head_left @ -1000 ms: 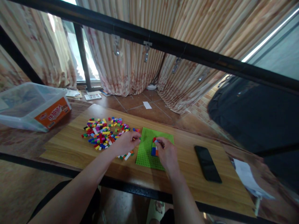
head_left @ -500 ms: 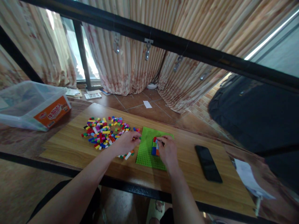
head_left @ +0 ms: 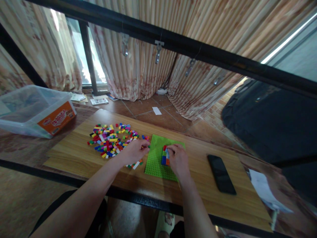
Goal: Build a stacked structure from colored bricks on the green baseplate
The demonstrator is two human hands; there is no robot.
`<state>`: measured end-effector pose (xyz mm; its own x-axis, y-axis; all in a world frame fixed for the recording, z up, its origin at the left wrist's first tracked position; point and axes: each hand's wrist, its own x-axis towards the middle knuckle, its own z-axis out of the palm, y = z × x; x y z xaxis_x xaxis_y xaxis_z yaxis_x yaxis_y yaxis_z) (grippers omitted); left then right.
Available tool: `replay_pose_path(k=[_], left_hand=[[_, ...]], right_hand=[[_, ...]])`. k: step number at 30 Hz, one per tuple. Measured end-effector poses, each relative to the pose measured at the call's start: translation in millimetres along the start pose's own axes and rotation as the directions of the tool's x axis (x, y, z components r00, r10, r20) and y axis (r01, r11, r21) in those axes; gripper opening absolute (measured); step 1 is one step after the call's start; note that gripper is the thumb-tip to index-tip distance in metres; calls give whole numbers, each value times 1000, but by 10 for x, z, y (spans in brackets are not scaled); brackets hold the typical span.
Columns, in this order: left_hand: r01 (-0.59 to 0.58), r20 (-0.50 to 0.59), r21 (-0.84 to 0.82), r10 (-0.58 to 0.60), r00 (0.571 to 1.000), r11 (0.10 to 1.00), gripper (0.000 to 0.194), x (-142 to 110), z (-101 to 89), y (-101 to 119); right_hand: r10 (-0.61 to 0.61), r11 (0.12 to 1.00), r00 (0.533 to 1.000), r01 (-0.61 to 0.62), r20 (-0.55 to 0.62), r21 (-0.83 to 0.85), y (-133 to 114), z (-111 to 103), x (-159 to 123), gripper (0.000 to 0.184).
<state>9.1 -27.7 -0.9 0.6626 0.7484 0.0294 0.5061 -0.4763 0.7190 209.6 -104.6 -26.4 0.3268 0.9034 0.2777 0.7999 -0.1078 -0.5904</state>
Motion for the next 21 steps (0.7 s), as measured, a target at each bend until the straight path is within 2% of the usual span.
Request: replay_pose_path(k=[11, 16, 21], left_hand=[[9, 8, 24, -9, 1000, 1000, 26, 12, -24, 23], [24, -20, -15, -24, 1000, 1000, 27, 4, -48, -14], [24, -148, -95, -38, 988, 995, 26, 7, -227, -138]], right_hand=[[15, 1000, 1000, -15, 5, -27, -5, -28, -4, 22], [-26, 999, 1000, 26, 10, -41, -3, -35, -12, 22], [-52, 997, 998, 54, 30, -63, 41, -25, -17, 15]])
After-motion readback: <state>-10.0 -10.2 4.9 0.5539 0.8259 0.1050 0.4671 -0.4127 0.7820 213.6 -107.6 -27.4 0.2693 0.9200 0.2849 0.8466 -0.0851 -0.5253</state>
